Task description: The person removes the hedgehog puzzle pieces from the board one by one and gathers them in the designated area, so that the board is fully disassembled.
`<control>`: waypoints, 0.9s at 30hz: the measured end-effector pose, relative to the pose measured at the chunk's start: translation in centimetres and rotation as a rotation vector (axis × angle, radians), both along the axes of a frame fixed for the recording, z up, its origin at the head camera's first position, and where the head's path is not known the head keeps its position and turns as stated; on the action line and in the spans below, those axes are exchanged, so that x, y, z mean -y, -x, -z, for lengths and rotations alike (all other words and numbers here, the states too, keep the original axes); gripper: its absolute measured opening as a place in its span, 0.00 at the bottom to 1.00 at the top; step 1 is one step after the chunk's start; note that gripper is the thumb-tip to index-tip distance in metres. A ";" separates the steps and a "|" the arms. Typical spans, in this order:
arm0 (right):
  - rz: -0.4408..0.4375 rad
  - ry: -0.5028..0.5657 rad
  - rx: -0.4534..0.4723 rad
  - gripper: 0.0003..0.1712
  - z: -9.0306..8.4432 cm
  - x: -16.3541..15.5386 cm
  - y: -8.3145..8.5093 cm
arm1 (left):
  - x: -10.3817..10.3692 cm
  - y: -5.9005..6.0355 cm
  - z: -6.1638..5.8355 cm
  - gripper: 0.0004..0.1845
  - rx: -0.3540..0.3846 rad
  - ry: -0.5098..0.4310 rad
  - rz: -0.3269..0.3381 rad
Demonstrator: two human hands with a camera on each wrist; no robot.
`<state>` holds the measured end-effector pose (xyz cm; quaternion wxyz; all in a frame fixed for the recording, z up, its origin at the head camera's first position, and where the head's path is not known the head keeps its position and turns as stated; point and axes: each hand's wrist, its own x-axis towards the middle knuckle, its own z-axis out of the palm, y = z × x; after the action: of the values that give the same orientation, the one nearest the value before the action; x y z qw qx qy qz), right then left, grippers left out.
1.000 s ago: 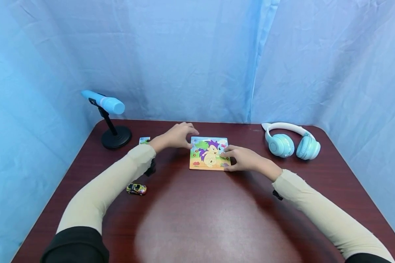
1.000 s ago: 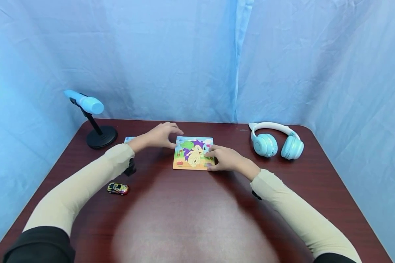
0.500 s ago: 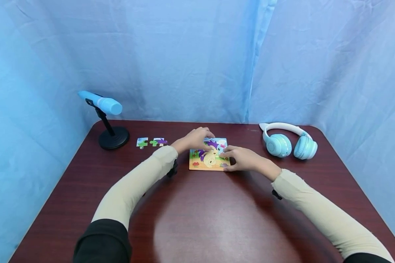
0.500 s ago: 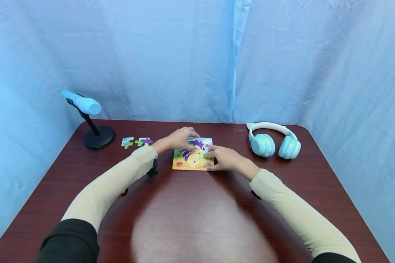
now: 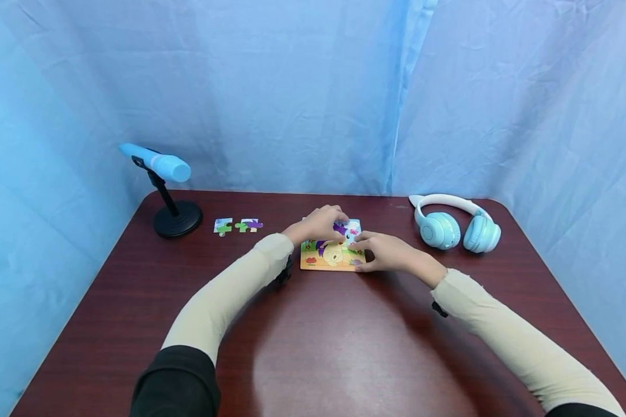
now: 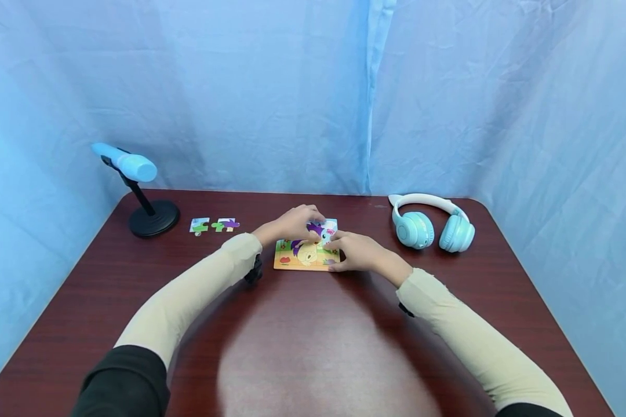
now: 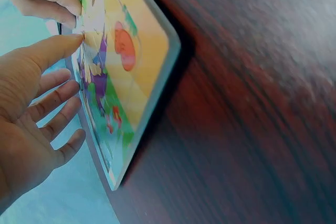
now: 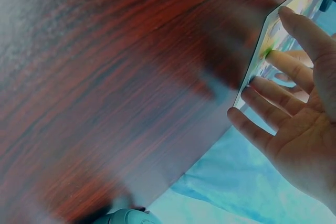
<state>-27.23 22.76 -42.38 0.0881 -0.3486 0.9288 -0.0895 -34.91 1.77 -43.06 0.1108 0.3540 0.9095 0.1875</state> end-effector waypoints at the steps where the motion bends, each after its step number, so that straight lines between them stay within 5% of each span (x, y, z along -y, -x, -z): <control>1: -0.002 0.002 -0.001 0.29 0.0 0.0 0.0 | -0.1 0.0 0.0 0.28 0.005 0.001 0.000; 27: -0.001 0.005 -0.005 0.28 0.3 0.0 0.0 | -0.7 -0.1 0.0 0.29 0.069 0.005 -0.024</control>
<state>-27.24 22.80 -42.69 0.0847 -0.3494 0.9287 -0.0910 -34.85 2.47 -43.06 0.1408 0.3361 0.9098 0.1986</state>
